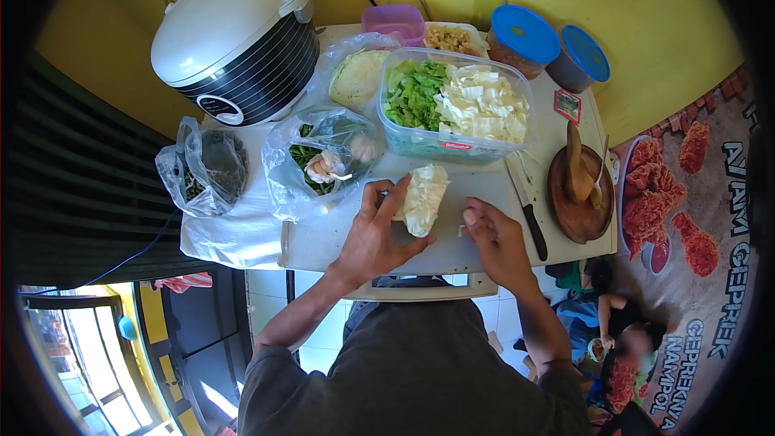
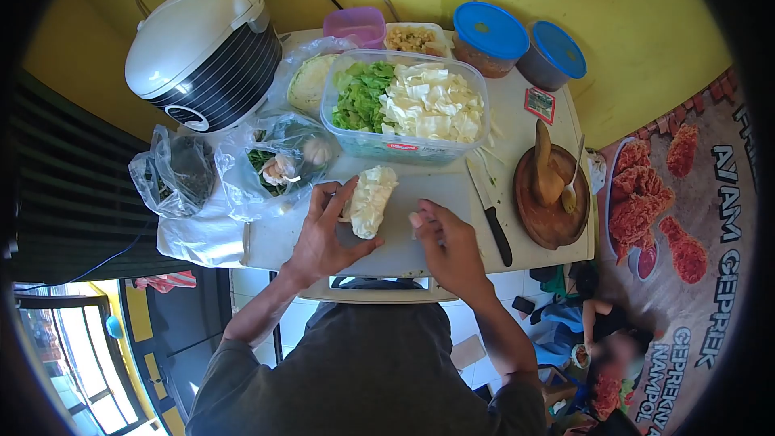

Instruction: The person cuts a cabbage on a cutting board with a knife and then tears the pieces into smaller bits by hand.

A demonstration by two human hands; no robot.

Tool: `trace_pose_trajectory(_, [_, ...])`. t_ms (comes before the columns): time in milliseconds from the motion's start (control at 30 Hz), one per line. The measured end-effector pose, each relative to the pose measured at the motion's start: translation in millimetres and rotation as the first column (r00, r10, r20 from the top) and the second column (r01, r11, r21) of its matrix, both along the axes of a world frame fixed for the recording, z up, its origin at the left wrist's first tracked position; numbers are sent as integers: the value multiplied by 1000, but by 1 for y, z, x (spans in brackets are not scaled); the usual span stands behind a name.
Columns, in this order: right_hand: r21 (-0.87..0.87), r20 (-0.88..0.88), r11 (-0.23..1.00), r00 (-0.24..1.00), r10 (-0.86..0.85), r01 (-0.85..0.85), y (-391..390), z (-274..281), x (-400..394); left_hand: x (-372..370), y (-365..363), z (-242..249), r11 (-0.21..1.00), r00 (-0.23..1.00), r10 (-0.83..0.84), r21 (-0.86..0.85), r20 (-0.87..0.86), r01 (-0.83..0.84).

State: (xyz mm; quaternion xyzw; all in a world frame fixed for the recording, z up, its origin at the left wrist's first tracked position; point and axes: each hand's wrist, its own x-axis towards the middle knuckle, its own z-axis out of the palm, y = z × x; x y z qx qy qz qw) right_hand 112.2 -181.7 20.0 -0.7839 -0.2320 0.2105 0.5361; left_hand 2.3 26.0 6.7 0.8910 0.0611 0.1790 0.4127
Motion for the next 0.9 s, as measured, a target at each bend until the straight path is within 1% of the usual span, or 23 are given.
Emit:
trace_pose_trajectory(33, [12, -109, 999, 994, 33, -32, 10, 4, -1, -2, -1, 2, 999, 1000, -23, -22, -9, 23])
trace_pose_trajectory(100, [97, -157, 995, 986, 52, -37, 25, 5, -2, -7, -1, 8, 996, 998, -64, -69, -25, 62])
trace_pose_trajectory(133, [138, -180, 990, 982, 63, -38, 30, 6, -2, -9, -2, 8, 994, 996, -89, -63, 1, 89])
trace_pose_trajectory(200, [17, -4, 993, 993, 116, -116, 35, 10, 0, -12, -4, 6, 989, 989, -139, -50, 52, 142])
trace_pose_trajectory(233, [-48, 81, 988, 986, 149, -145, 36, 11, 0, -13, -2, 2, 985, 987, -151, -71, 55, 155])
trace_pose_trajectory(267, [-2, 56, 990, 988, 141, -141, 37, 9, 0, -13, -2, 2, 973, 992, -129, -195, 0, 126])
trace_pose_trajectory(333, [87, 4, 988, 992, 127, -127, 37, 5, -2, -11, -4, 6, 902, 988, -104, -428, -114, 46])
trace_pose_trajectory(433, [143, 28, 976, 986, 164, -166, 39, 13, -12, -6, -8, 7, 945, 995, -82, -321, -61, 59])
trace_pose_trajectory(533, [88, 64, 981, 984, 167, -172, 41, 26, -22, 0, -14, 16, 898, 998, -48, -440, -46, 22])
trace_pose_trajectory(633, [139, 80, 972, 980, 182, -192, 39, 23, -21, 4, -12, 13, 864, 996, -76, -501, -38, 47])
trace_pose_trajectory(733, [126, 112, 971, 975, 191, -205, 36, 25, -21, 4, -12, 9, 872, 996, -89, -482, 2, 79])
trace_pose_trajectory(900, [110, 80, 974, 978, 191, -199, 33, 22, -19, 5, -16, 4, 887, 997, -72, -454, 35, 80])
